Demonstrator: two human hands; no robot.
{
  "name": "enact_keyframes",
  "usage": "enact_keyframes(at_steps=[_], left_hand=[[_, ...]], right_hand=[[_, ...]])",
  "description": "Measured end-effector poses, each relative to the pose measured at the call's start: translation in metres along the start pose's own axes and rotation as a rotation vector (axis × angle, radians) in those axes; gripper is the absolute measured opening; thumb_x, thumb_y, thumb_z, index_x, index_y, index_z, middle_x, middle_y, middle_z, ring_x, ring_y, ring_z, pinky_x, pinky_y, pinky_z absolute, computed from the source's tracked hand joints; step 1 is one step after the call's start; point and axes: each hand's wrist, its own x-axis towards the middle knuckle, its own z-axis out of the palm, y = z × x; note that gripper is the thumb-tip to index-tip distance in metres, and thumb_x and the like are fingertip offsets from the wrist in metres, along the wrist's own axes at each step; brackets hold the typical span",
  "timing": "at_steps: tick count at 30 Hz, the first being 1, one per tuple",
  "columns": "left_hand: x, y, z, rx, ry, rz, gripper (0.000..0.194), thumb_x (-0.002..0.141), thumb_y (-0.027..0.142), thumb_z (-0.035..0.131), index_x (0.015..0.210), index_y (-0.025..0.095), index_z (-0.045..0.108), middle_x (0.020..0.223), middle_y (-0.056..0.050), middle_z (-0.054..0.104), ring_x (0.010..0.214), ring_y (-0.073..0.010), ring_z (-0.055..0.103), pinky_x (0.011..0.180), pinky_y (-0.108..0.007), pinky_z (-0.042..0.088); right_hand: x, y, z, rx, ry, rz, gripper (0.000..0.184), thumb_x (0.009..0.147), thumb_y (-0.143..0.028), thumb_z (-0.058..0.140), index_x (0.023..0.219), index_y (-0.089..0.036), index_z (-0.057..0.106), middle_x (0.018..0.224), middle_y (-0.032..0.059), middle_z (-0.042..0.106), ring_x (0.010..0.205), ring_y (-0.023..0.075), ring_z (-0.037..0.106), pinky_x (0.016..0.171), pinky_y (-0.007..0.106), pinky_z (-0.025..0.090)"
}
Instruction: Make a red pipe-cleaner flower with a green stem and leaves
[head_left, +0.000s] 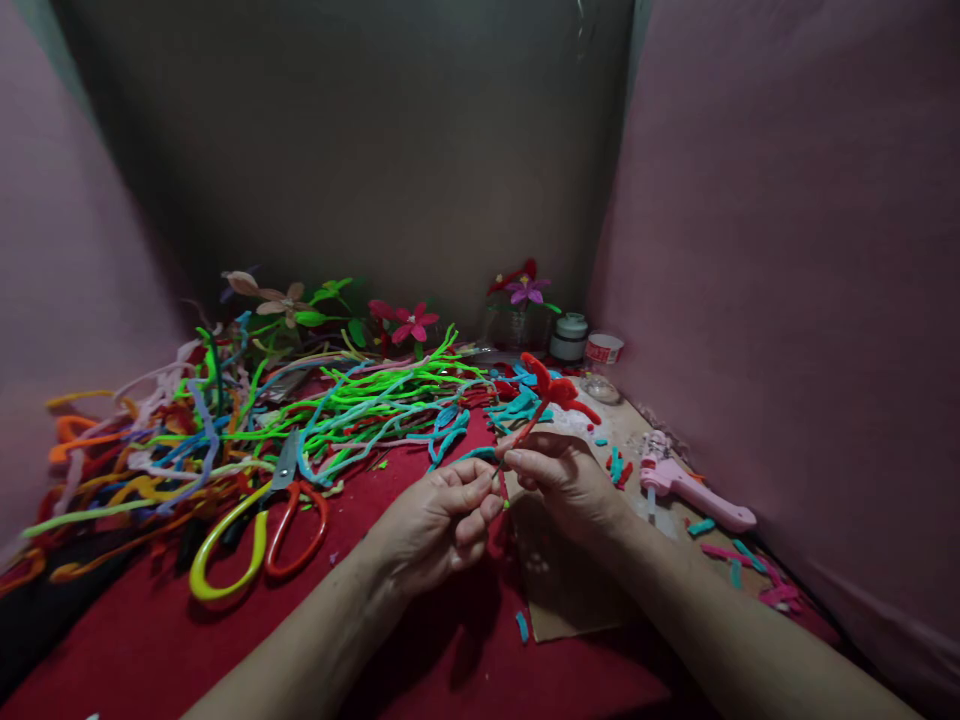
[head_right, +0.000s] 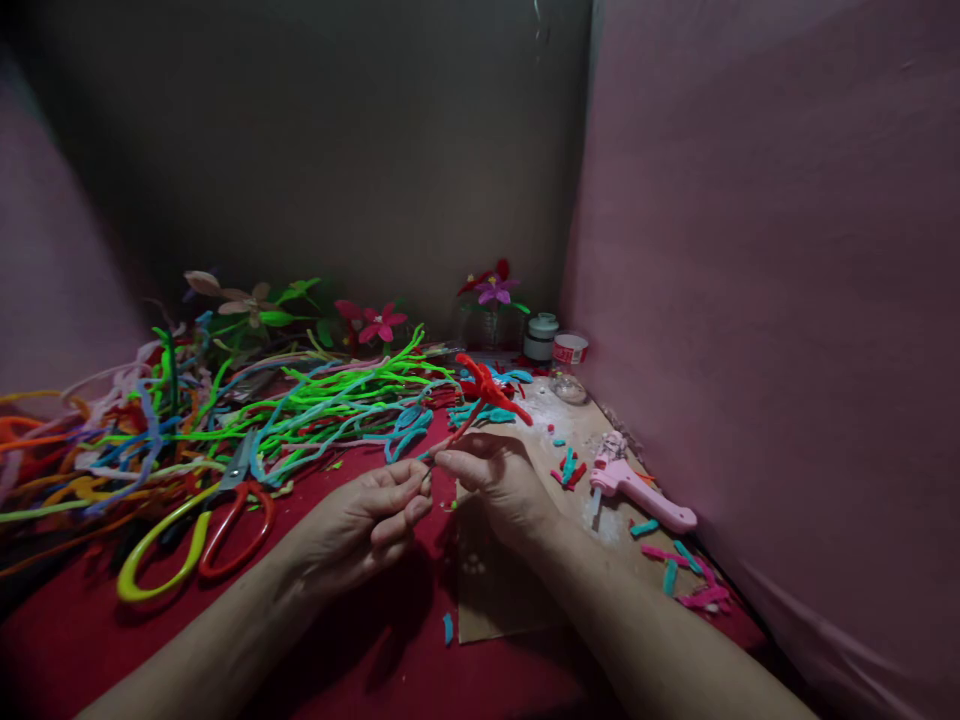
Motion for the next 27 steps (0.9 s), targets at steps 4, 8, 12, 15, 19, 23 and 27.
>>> enact_keyframes(at_steps=[4,8,12,15,19,23,27], left_hand=[[0.002,-0.001,0.0,0.061,0.035,0.014,0.013,0.077,0.025,0.058,0.072,0.014,0.052,0.051,0.005,0.047,0.03,-0.001,0.03,0.03,-0.013,0.029],[0.004,-0.004,0.0,0.121,0.065,0.091,0.015,0.076,0.026,0.059,0.07,0.013,0.053,0.052,0.003,0.05,0.031,-0.0024,0.034,0.029,-0.015,0.033],[0.005,-0.007,0.002,0.133,0.094,0.115,0.015,0.076,0.026,0.059,0.07,0.013,0.053,0.05,0.004,0.049,0.032,-0.003,0.035,0.03,-0.015,0.034],[0.005,-0.008,0.002,0.137,0.098,0.136,0.015,0.076,0.027,0.059,0.071,0.014,0.053,0.052,0.004,0.05,0.032,-0.0031,0.035,0.03,-0.016,0.033],[0.005,-0.006,-0.002,0.276,0.095,0.16,0.016,0.079,0.029,0.056,0.074,0.014,0.054,0.06,0.001,0.056,0.042,-0.0054,0.048,0.043,-0.017,0.04],[0.007,-0.003,-0.009,0.451,0.18,0.187,0.024,0.081,0.035,0.053,0.078,0.012,0.058,0.073,-0.005,0.061,0.063,-0.0096,0.055,0.057,-0.019,0.043],[0.01,-0.001,-0.015,0.422,0.246,0.199,0.026,0.079,0.038,0.054,0.078,0.012,0.059,0.066,-0.001,0.056,0.053,-0.0072,0.047,0.05,-0.019,0.038]], right_hand=[[0.0,0.0,0.0,0.049,0.025,0.003,0.01,0.067,-0.025,0.066,0.07,-0.015,0.066,0.058,-0.0029,0.055,0.052,0.0078,0.041,0.055,0.023,0.032],[-0.001,-0.001,-0.001,-0.048,0.023,-0.031,0.014,0.069,-0.029,0.065,0.069,-0.014,0.064,0.062,-0.0017,0.057,0.058,0.0098,0.045,0.061,0.024,0.035],[-0.001,-0.004,-0.003,-0.144,0.019,-0.035,0.018,0.07,-0.032,0.064,0.071,-0.014,0.065,0.066,0.0,0.058,0.064,0.0122,0.048,0.065,0.026,0.036],[-0.001,-0.005,-0.004,-0.231,0.046,-0.051,0.019,0.07,-0.033,0.064,0.072,-0.014,0.065,0.066,-0.0001,0.058,0.065,0.0128,0.049,0.067,0.027,0.037],[-0.001,-0.007,-0.006,-0.285,0.034,-0.087,0.014,0.072,-0.029,0.061,0.071,-0.014,0.064,0.066,0.0004,0.059,0.066,0.0136,0.051,0.065,0.026,0.038],[-0.001,-0.01,-0.007,-0.335,0.049,-0.136,0.013,0.072,-0.024,0.06,0.063,-0.015,0.061,0.067,0.001,0.059,0.068,0.0144,0.053,0.067,0.027,0.039],[0.0,-0.009,-0.01,-0.301,0.072,-0.091,0.014,0.071,-0.028,0.062,0.068,-0.014,0.063,0.065,0.0001,0.058,0.066,0.0142,0.052,0.067,0.027,0.038]])
